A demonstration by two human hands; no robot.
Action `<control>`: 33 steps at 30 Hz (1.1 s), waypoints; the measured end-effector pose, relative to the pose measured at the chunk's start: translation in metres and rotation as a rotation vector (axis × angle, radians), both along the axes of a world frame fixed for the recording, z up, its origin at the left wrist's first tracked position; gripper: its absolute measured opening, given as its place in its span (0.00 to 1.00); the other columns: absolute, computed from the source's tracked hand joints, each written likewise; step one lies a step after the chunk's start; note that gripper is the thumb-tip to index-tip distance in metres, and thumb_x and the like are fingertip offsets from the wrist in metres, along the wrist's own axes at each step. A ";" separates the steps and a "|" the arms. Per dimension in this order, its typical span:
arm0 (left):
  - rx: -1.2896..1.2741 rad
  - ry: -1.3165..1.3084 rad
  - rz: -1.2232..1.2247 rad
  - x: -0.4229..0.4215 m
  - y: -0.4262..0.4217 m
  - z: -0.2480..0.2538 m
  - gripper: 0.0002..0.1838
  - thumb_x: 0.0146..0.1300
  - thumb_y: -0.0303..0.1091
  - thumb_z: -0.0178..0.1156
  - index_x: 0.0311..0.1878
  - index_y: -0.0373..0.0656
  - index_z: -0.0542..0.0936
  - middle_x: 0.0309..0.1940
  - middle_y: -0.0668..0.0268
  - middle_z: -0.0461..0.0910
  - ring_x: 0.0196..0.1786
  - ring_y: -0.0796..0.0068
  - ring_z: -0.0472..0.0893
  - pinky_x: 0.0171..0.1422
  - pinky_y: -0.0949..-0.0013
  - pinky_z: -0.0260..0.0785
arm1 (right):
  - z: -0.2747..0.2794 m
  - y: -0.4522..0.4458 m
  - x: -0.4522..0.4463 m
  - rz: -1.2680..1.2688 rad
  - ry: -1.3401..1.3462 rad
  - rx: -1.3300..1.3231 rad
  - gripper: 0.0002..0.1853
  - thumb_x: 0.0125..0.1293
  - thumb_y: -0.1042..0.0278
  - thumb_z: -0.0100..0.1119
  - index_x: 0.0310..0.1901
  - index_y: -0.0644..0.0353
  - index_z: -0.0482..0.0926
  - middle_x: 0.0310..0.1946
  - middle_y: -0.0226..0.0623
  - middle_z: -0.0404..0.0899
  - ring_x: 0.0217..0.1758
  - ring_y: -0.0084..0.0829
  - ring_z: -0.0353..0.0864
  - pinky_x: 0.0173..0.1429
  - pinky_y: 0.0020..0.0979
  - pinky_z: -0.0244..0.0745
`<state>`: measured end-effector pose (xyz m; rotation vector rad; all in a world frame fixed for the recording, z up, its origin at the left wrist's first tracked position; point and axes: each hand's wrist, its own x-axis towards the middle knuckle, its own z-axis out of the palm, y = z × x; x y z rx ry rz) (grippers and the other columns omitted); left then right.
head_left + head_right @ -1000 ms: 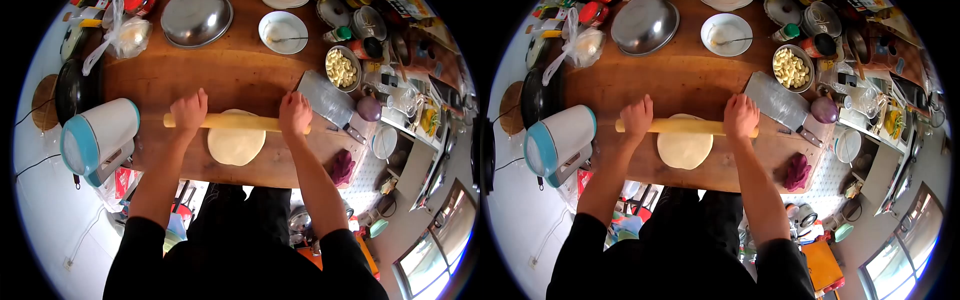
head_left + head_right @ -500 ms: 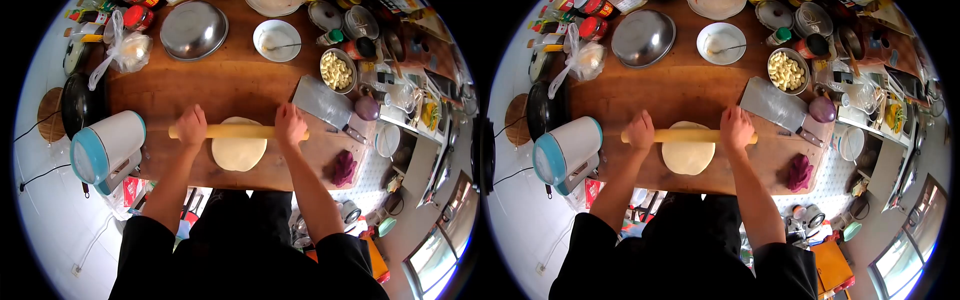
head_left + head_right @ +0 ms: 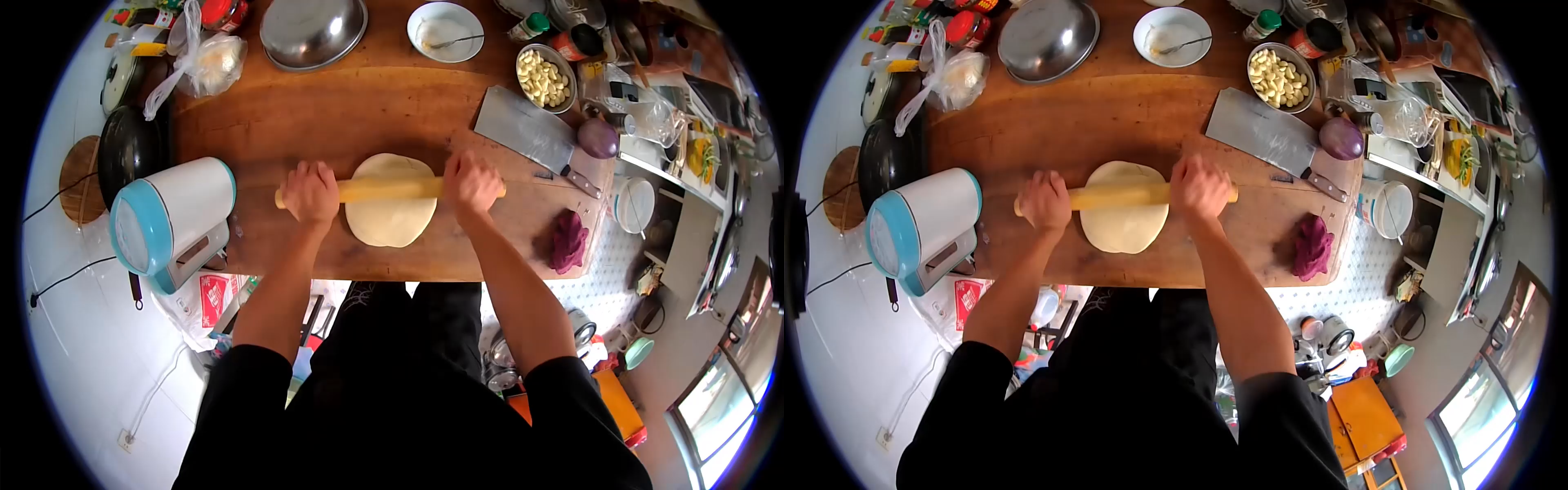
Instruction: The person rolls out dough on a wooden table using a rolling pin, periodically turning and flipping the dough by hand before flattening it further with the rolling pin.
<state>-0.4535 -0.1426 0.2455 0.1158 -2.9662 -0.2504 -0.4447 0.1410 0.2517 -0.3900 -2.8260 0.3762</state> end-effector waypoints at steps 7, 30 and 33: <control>0.049 -0.231 0.159 -0.070 0.007 0.007 0.29 0.80 0.48 0.45 0.29 0.39 0.85 0.31 0.48 0.86 0.35 0.38 0.85 0.44 0.40 0.76 | -0.011 -0.002 -0.061 -0.168 -0.113 -0.044 0.15 0.72 0.61 0.61 0.26 0.54 0.76 0.20 0.42 0.82 0.27 0.52 0.84 0.36 0.52 0.79; 0.029 -0.032 -0.339 -0.022 -0.015 0.007 0.03 0.58 0.34 0.57 0.33 0.48 0.75 0.33 0.64 0.75 0.38 0.56 0.76 0.40 0.52 0.67 | 0.010 0.018 -0.005 0.208 -0.229 0.048 0.17 0.61 0.59 0.60 0.50 0.53 0.81 0.53 0.36 0.82 0.54 0.40 0.82 0.53 0.45 0.74; 0.059 -0.068 -0.377 -0.038 -0.016 0.004 0.03 0.58 0.34 0.57 0.32 0.47 0.74 0.31 0.63 0.74 0.36 0.55 0.75 0.38 0.52 0.67 | 0.004 0.022 -0.015 0.223 -0.268 0.067 0.08 0.62 0.59 0.61 0.34 0.52 0.77 0.38 0.38 0.83 0.43 0.42 0.84 0.43 0.45 0.72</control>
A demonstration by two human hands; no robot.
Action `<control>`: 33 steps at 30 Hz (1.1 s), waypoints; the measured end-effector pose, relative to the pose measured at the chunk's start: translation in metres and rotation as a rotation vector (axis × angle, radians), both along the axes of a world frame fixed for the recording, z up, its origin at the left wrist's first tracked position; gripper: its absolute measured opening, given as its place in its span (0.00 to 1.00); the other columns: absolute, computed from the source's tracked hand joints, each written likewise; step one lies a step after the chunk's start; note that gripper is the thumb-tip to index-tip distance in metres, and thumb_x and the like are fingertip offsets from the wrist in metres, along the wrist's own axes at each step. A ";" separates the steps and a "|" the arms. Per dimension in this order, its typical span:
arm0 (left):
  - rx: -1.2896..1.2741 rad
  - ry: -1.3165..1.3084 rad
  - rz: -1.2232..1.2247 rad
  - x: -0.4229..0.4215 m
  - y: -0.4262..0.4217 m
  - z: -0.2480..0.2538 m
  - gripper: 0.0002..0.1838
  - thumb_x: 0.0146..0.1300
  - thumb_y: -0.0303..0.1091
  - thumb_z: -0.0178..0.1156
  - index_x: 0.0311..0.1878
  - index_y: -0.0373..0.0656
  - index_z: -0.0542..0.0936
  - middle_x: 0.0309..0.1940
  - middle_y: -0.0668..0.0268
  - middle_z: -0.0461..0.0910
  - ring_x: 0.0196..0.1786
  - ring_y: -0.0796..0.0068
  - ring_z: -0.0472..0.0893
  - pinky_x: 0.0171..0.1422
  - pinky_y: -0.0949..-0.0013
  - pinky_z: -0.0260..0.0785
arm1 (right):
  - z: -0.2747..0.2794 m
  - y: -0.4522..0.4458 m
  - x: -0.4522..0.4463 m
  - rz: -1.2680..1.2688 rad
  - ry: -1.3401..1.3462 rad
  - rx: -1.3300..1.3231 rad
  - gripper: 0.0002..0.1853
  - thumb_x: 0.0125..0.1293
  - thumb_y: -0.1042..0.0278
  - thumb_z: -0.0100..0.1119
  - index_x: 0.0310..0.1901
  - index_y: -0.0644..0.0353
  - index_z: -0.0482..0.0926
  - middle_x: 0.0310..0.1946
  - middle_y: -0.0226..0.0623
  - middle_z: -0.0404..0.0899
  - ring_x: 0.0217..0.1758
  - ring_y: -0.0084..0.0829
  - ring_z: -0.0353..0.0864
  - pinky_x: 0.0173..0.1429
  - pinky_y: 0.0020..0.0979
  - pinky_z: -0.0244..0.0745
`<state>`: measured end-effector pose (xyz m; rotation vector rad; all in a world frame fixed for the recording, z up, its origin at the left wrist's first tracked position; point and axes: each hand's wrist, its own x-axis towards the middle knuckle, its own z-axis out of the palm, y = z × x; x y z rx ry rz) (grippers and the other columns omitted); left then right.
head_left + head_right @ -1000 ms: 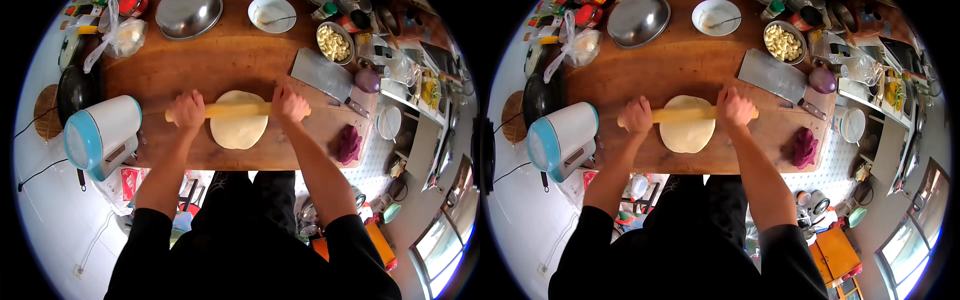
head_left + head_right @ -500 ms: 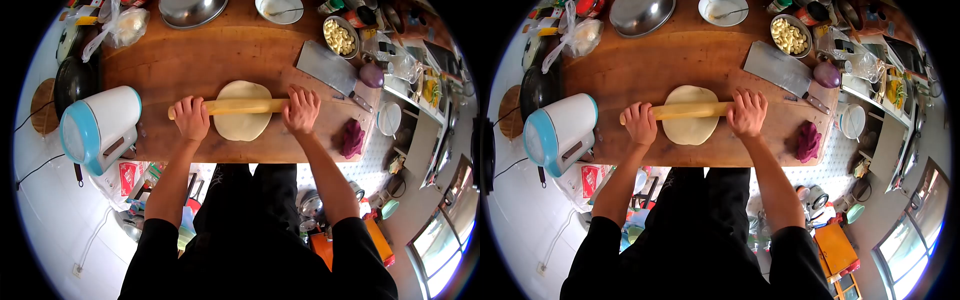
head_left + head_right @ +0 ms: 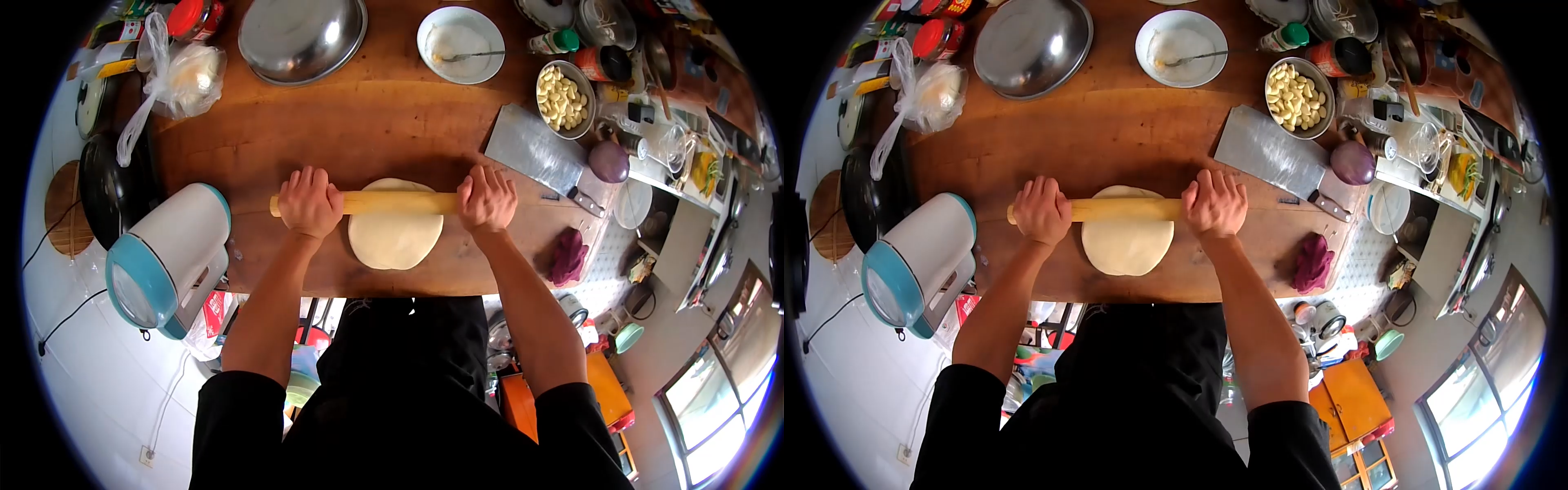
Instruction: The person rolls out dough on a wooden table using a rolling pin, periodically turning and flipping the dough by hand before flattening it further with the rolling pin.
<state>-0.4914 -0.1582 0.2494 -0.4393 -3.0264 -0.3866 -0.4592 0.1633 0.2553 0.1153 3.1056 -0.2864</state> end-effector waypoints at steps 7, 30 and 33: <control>-0.002 -0.093 0.012 -0.023 0.001 0.003 0.12 0.66 0.35 0.58 0.25 0.44 0.78 0.28 0.63 0.78 0.35 0.54 0.80 0.40 0.50 0.75 | 0.003 -0.006 -0.016 -0.126 -0.164 -0.090 0.19 0.73 0.54 0.54 0.26 0.54 0.84 0.26 0.44 0.86 0.30 0.53 0.87 0.39 0.53 0.81; 0.045 -0.024 -0.108 -0.057 0.014 0.005 0.09 0.66 0.32 0.57 0.29 0.44 0.78 0.31 0.63 0.78 0.38 0.54 0.79 0.41 0.51 0.74 | -0.002 -0.015 0.009 -0.259 0.021 -0.130 0.15 0.68 0.60 0.58 0.23 0.52 0.80 0.24 0.38 0.85 0.28 0.47 0.85 0.36 0.49 0.81; 0.051 -0.068 -0.099 -0.063 0.015 0.005 0.13 0.68 0.35 0.59 0.26 0.43 0.81 0.27 0.63 0.81 0.35 0.54 0.81 0.40 0.50 0.75 | 0.003 -0.019 0.008 -0.349 -0.057 -0.112 0.17 0.69 0.59 0.57 0.22 0.52 0.81 0.22 0.41 0.85 0.24 0.50 0.85 0.34 0.50 0.82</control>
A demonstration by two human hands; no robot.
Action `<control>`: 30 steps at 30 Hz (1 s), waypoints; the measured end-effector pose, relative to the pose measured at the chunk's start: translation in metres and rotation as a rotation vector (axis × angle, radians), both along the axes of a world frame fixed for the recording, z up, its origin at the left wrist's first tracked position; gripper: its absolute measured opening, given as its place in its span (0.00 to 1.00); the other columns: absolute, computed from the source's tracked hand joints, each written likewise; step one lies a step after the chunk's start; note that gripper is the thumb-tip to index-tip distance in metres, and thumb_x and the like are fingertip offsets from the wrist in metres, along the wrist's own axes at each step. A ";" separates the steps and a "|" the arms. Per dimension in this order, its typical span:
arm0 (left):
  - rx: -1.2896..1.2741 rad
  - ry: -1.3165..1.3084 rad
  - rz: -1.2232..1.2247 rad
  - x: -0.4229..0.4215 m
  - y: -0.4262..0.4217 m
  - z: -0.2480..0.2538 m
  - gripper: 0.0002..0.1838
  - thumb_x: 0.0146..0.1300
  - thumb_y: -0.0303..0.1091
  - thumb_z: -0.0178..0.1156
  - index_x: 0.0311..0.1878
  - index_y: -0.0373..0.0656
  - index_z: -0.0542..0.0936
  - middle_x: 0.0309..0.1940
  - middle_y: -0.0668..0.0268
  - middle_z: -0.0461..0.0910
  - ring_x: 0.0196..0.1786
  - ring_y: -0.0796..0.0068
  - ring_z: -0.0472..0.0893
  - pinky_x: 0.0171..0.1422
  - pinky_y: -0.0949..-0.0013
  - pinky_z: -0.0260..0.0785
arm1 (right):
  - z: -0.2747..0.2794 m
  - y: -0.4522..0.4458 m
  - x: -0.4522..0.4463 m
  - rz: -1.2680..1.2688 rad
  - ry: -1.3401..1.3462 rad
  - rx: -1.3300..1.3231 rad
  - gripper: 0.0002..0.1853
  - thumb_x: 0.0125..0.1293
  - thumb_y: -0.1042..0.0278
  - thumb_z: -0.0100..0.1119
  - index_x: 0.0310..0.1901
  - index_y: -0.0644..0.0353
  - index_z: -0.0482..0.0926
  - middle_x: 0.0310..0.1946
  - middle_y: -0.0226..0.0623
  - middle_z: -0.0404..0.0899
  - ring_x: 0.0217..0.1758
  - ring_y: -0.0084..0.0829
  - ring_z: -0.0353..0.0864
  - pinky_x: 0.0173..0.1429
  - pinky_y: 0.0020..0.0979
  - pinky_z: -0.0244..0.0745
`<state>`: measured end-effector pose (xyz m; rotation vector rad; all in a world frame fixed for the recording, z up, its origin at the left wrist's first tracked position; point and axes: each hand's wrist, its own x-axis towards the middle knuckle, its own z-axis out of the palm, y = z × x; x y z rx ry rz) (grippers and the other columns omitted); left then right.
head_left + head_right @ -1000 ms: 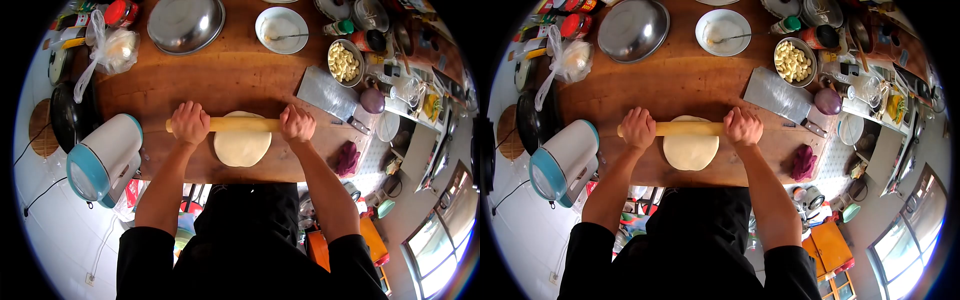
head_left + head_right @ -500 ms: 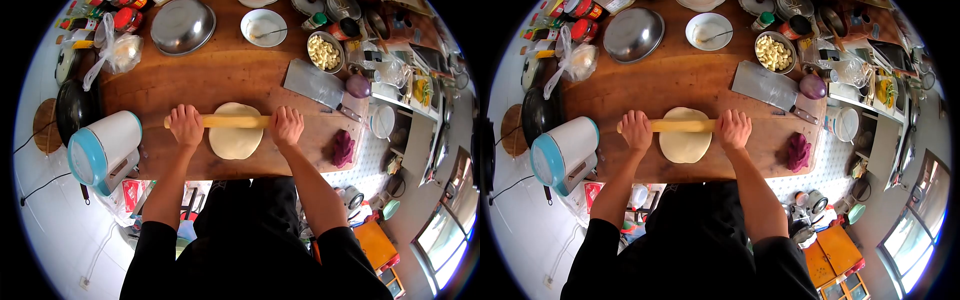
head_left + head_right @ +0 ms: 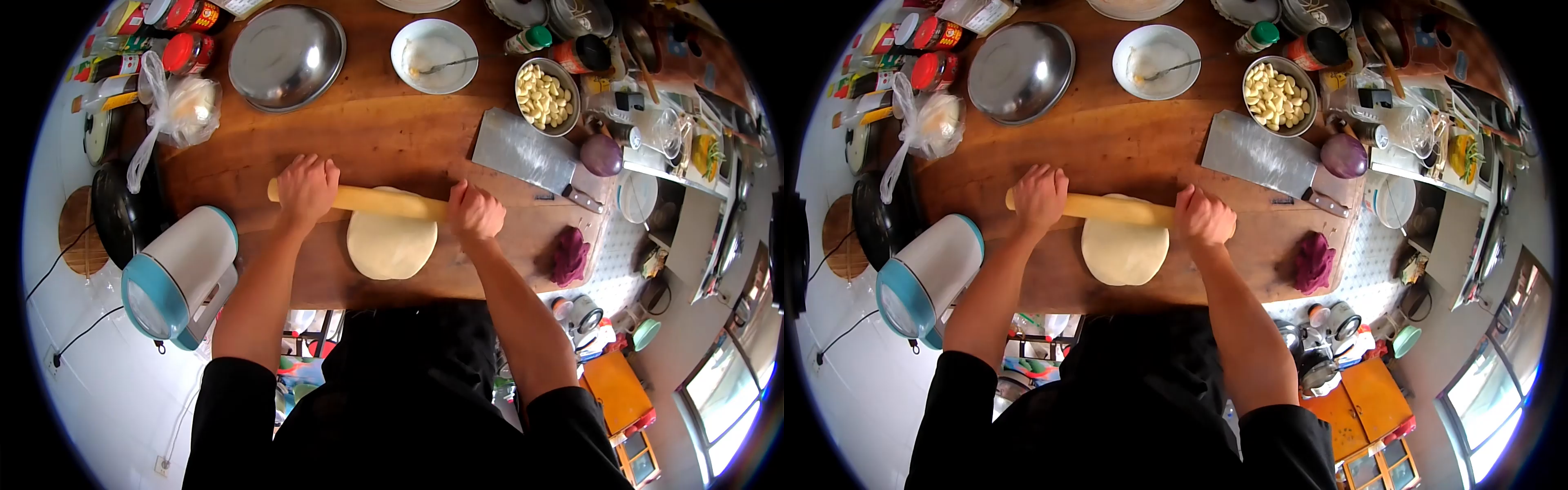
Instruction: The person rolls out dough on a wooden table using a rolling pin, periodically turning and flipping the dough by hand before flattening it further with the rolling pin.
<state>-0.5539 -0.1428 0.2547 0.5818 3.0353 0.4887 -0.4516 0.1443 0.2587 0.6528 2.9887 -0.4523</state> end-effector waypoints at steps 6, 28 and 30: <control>-0.319 -0.195 0.252 -0.012 0.011 -0.005 0.19 0.73 0.40 0.55 0.26 0.44 0.83 0.24 0.58 0.85 0.33 0.50 0.84 0.41 0.47 0.75 | -0.008 0.008 -0.023 -0.020 -0.069 0.075 0.20 0.72 0.57 0.55 0.22 0.54 0.83 0.23 0.45 0.86 0.25 0.54 0.85 0.37 0.54 0.83; -0.027 0.133 0.051 0.020 -0.005 -0.007 0.07 0.60 0.35 0.59 0.27 0.47 0.77 0.28 0.64 0.77 0.34 0.56 0.78 0.39 0.52 0.69 | -0.015 0.009 -0.003 0.209 0.194 0.026 0.06 0.62 0.63 0.59 0.29 0.51 0.76 0.28 0.36 0.82 0.32 0.44 0.81 0.40 0.47 0.73; -0.081 -0.014 0.078 0.009 -0.001 -0.001 0.13 0.63 0.37 0.60 0.23 0.45 0.81 0.27 0.60 0.82 0.34 0.53 0.83 0.40 0.50 0.77 | -0.014 0.009 -0.010 0.191 0.121 -0.056 0.09 0.67 0.62 0.57 0.29 0.54 0.77 0.28 0.40 0.84 0.29 0.49 0.82 0.42 0.51 0.76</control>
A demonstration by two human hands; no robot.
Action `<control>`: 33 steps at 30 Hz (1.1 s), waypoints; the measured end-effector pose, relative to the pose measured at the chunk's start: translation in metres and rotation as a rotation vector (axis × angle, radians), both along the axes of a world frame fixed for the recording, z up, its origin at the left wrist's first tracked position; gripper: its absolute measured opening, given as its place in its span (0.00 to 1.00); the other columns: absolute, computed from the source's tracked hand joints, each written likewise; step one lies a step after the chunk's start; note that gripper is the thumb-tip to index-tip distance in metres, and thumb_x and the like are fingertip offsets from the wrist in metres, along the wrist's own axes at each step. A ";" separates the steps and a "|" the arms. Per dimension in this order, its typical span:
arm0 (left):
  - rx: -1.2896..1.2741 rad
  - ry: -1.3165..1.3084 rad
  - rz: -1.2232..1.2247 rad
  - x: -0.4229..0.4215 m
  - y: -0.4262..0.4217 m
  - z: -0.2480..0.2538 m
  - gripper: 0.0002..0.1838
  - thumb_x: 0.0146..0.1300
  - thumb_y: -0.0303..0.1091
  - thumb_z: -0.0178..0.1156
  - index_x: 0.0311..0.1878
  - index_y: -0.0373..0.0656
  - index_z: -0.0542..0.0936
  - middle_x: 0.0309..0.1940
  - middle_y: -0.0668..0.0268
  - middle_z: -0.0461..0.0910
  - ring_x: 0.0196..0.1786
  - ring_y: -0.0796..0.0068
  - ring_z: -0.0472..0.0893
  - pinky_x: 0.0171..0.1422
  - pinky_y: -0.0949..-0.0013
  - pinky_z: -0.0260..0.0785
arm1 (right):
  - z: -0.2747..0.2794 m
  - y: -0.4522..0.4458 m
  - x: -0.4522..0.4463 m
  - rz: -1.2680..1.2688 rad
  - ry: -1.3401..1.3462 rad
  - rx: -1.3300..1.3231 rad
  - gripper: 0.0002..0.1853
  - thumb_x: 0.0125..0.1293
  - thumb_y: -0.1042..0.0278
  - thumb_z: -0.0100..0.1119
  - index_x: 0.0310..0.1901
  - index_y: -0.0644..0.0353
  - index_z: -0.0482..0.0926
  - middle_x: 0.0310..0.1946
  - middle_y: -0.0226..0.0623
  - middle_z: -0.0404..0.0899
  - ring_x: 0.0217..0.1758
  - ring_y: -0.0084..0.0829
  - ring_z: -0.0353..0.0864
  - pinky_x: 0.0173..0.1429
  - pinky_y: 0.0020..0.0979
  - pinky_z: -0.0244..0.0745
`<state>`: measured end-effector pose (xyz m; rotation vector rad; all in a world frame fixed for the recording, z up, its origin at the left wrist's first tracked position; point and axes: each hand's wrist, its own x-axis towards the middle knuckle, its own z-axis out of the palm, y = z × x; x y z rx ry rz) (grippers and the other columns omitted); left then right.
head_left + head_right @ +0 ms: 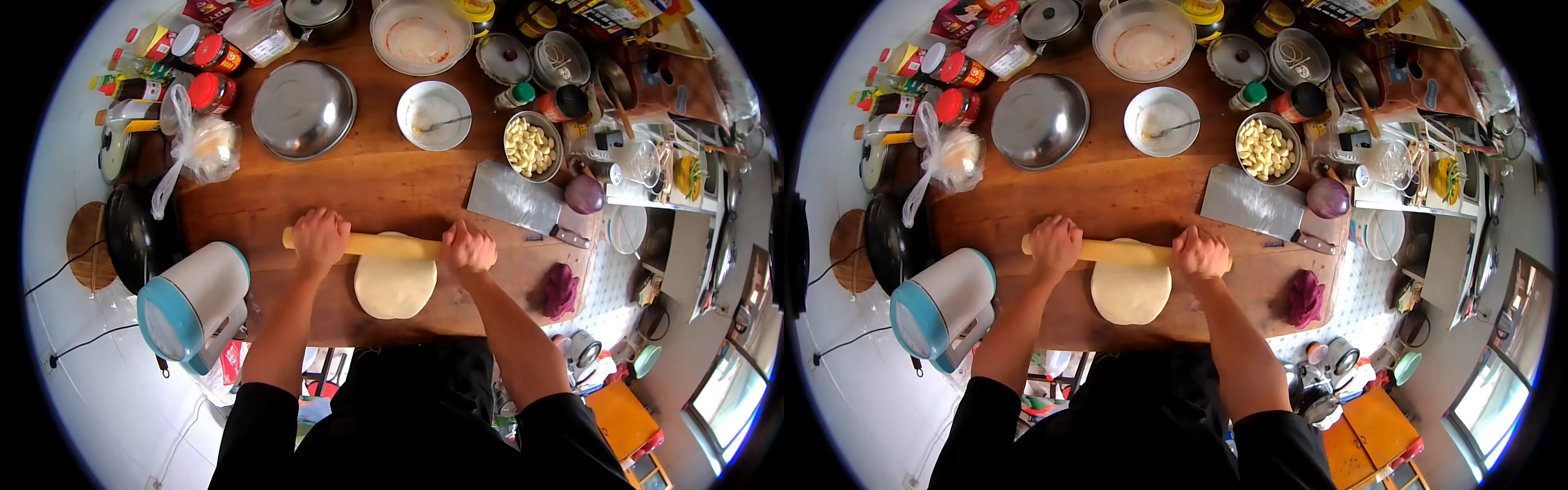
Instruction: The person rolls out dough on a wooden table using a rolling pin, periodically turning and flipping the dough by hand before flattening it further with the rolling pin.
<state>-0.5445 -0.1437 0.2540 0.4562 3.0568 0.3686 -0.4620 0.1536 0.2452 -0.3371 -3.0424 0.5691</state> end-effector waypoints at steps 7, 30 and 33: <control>0.097 0.056 0.057 0.004 0.005 -0.009 0.12 0.68 0.38 0.59 0.31 0.44 0.83 0.33 0.56 0.85 0.38 0.51 0.84 0.43 0.49 0.77 | 0.010 0.003 -0.011 0.122 0.195 0.097 0.05 0.63 0.66 0.60 0.35 0.55 0.76 0.35 0.39 0.82 0.41 0.44 0.80 0.46 0.45 0.74; 0.065 -0.009 -0.058 -0.007 0.005 -0.006 0.10 0.62 0.36 0.61 0.26 0.44 0.79 0.27 0.62 0.80 0.36 0.55 0.81 0.36 0.51 0.78 | -0.002 -0.002 -0.010 0.109 0.022 -0.046 0.07 0.66 0.64 0.61 0.33 0.53 0.75 0.27 0.38 0.81 0.30 0.47 0.83 0.33 0.50 0.78; 0.013 -0.033 0.031 -0.014 0.011 -0.009 0.10 0.63 0.36 0.61 0.26 0.44 0.80 0.27 0.63 0.81 0.36 0.56 0.81 0.36 0.51 0.78 | 0.004 -0.001 -0.021 0.073 -0.118 -0.005 0.07 0.67 0.64 0.60 0.33 0.55 0.76 0.28 0.41 0.82 0.31 0.49 0.83 0.35 0.52 0.79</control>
